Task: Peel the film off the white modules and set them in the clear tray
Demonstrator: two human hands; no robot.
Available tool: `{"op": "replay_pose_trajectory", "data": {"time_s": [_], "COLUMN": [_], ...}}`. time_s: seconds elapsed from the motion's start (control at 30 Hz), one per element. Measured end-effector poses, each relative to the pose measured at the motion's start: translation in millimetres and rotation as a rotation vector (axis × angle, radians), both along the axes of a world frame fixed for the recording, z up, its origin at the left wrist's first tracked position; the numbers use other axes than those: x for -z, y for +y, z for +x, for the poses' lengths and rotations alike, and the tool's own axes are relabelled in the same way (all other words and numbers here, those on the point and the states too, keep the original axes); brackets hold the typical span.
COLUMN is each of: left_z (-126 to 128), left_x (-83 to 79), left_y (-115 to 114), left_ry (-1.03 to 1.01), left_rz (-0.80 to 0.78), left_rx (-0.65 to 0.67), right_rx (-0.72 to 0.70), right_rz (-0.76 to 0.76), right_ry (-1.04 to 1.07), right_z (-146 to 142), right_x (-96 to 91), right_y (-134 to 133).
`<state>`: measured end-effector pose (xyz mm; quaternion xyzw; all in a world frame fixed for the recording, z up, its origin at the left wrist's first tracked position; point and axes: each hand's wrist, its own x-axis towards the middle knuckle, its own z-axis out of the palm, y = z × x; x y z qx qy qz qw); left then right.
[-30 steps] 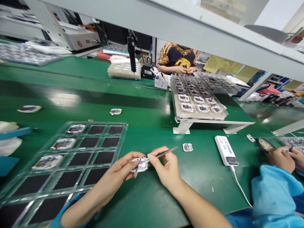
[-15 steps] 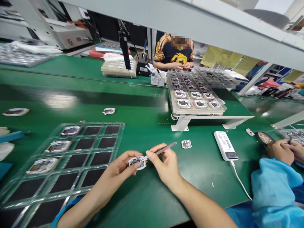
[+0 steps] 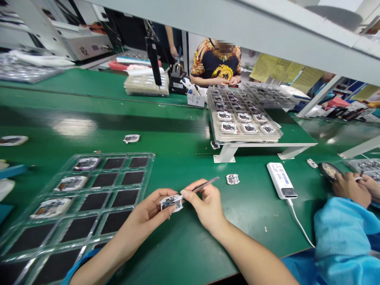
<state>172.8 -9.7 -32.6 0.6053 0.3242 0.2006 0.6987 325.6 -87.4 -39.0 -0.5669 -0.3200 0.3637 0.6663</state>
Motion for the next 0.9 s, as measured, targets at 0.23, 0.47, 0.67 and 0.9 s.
{"op": "replay_pose_trajectory", "data": {"time_s": [0.23,0.47,0.67,0.9], "left_z": [-1.7,-2.4,-1.2,4.5], "left_x": [4.3,5.6,-0.7,-1.7], "left_y": [-0.4,0.6,-0.1,-4.3], "left_ry": [-0.006,-0.006,0.009,-0.004], "left_rz": [-0.007,-0.004,-0.038,-0.073], "left_rx": [0.030,0.042,0.009,-0.109], "right_rx": [0.015,0.032,0.032,0.053], "right_rz": [0.031,0.046,0.059,0.082], "right_ry": [-0.009,-0.056,-0.162,-0.246], "right_z": [-0.1,-0.6,-1.2,-6.2], "right_x": [0.2,0.6,-1.6,-3.5], "right_y": [0.7,0.1,-2.2,-6.9]}}
